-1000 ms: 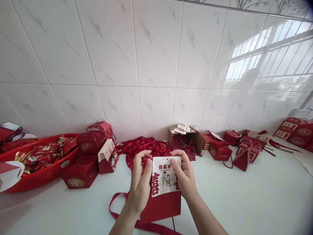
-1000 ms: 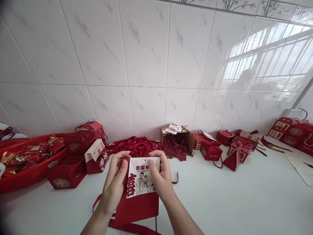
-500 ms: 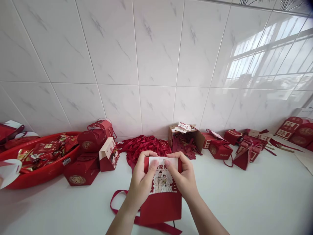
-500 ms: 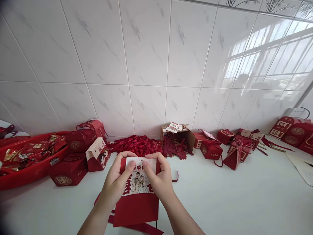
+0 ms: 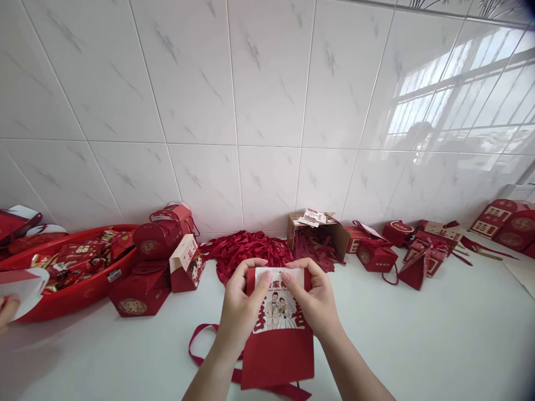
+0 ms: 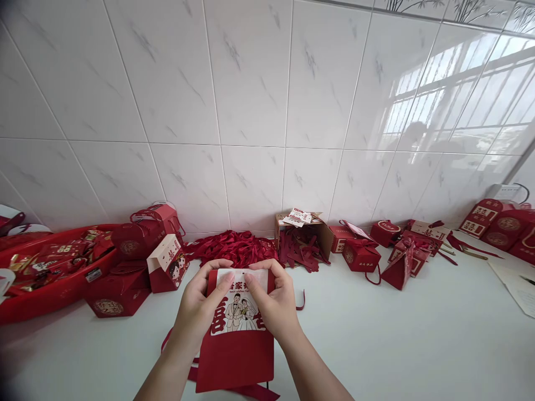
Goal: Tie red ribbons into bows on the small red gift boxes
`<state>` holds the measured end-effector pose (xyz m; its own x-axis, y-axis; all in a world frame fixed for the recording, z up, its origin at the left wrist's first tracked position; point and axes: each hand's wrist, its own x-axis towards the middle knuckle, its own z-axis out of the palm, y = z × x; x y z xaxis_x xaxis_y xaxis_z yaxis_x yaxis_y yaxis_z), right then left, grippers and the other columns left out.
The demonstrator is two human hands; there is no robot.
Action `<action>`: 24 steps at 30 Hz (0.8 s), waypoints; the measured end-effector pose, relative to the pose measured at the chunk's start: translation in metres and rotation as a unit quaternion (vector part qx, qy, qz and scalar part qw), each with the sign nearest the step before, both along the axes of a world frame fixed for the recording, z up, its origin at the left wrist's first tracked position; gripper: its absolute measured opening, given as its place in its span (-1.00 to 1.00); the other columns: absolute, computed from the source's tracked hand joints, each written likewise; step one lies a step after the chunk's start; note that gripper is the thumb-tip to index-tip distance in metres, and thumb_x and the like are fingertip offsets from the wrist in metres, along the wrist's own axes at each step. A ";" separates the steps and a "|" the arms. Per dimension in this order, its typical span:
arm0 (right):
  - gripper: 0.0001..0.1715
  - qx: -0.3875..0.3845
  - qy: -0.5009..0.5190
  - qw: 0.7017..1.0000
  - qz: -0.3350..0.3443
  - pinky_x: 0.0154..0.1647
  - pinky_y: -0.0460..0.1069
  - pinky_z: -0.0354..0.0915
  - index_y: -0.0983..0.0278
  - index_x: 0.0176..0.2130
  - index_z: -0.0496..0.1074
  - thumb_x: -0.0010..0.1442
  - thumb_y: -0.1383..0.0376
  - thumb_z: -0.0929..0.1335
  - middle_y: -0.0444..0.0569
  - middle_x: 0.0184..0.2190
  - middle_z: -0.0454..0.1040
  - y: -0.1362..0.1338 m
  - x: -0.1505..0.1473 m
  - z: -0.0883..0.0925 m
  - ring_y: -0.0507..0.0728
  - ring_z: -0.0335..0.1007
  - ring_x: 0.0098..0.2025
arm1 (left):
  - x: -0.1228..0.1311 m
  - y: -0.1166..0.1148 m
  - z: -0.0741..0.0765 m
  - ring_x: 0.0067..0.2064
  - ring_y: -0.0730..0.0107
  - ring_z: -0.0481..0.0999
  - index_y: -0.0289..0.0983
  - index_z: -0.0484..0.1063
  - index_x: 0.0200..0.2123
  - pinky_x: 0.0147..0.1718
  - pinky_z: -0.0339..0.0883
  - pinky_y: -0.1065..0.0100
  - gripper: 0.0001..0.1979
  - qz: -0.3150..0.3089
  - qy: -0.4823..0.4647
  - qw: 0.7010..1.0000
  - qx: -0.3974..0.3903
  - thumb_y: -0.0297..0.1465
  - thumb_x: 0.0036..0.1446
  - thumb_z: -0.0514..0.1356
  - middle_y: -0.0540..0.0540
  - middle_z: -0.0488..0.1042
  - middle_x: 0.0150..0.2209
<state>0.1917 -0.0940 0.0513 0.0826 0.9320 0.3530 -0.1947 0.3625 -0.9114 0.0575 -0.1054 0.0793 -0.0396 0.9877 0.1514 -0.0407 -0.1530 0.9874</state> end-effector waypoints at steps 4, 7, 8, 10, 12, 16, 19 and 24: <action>-0.75 0.029 -0.046 0.998 -0.044 -0.43 -0.08 0.31 0.24 -0.31 0.41 0.08 0.13 0.43 -0.10 -0.43 0.44 -0.001 -0.001 0.000 0.05 0.35 -0.42 | 0.000 0.004 -0.001 -0.34 0.27 0.53 -0.30 0.46 -0.28 -0.36 0.42 0.35 -0.66 -0.028 0.004 1.000 0.005 -0.19 -0.06 0.35 -0.09 0.54 -0.39; -0.76 0.046 -0.081 0.995 -0.044 -0.37 -0.07 0.33 0.23 -0.27 0.39 0.13 0.13 0.40 -0.09 -0.38 0.46 -0.002 0.000 0.001 0.07 0.37 -0.38 | -0.003 0.008 -0.003 -0.42 0.31 0.52 -0.32 0.47 -0.39 -0.42 0.41 0.37 -0.70 -0.050 -0.012 0.999 -0.007 -0.19 -0.05 0.35 -0.05 0.52 -0.48; -0.76 0.054 -0.095 0.994 -0.032 -0.32 -0.05 0.35 0.22 -0.22 0.38 0.17 0.12 0.37 -0.07 -0.33 0.47 -0.002 0.002 0.002 0.08 0.40 -0.33 | -0.005 0.009 -0.004 -0.44 0.33 0.51 -0.32 0.46 -0.40 -0.44 0.42 0.38 -0.70 -0.053 -0.018 0.998 -0.010 -0.19 -0.05 0.35 -0.04 0.51 -0.50; -0.72 0.067 -0.118 0.991 -0.010 -0.18 -0.01 0.35 0.20 -0.10 0.36 0.26 0.11 0.29 -0.01 -0.15 0.48 0.001 0.010 0.004 0.12 0.42 -0.16 | -0.011 0.011 -0.004 -0.45 0.33 0.52 -0.32 0.47 -0.39 -0.46 0.43 0.38 -0.69 -0.035 -0.021 0.999 -0.008 -0.20 -0.07 0.37 -0.04 0.52 -0.51; -0.67 0.075 -0.141 0.987 -0.021 -0.06 0.02 0.32 0.18 0.00 0.31 0.32 0.10 0.21 0.02 -0.01 0.44 0.007 0.024 0.004 0.14 0.39 -0.02 | -0.020 0.013 -0.003 -0.44 0.29 0.55 -0.32 0.47 -0.38 -0.46 0.45 0.36 -0.67 0.010 -0.030 0.999 -0.001 -0.20 -0.11 0.40 -0.06 0.55 -0.49; -0.68 0.022 -0.362 0.930 -0.064 -0.05 0.04 0.29 0.16 0.05 0.29 0.31 0.21 0.22 0.00 -0.06 0.46 0.023 0.060 -0.016 0.12 0.39 -0.05 | -0.039 0.017 0.003 -0.47 0.22 0.57 -0.34 0.50 -0.36 -0.49 0.48 0.31 -0.60 0.125 -0.057 0.990 0.006 -0.20 -0.22 0.44 -0.09 0.57 -0.49; -0.65 -0.101 -0.566 0.818 0.004 -0.19 0.04 0.29 0.16 -0.02 0.41 0.17 0.37 0.34 0.00 -0.16 0.49 0.037 0.078 -0.046 0.15 0.42 -0.17 | -0.049 0.018 0.006 -0.45 0.17 0.59 -0.33 0.52 -0.34 -0.49 0.51 0.27 -0.57 0.181 -0.061 0.982 0.006 -0.20 -0.29 0.46 -0.10 0.59 -0.46; -0.66 -0.152 -0.629 0.761 0.052 -0.24 0.02 0.27 0.22 -0.23 0.52 -0.05 0.50 0.46 -0.02 -0.27 0.50 0.061 0.084 -0.088 0.19 0.41 -0.17 | -0.053 0.016 0.011 -0.37 0.11 0.61 -0.30 0.54 -0.33 -0.49 0.53 0.29 -0.54 0.236 -0.055 0.970 0.000 -0.18 -0.34 0.46 -0.10 0.59 -0.43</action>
<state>0.2752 -0.0334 -0.0368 -0.2230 0.9646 -0.1410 0.8869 0.1407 -0.4400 0.0048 -0.0894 0.0900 -0.5039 0.8552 0.1211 -0.0703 -0.1803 0.9811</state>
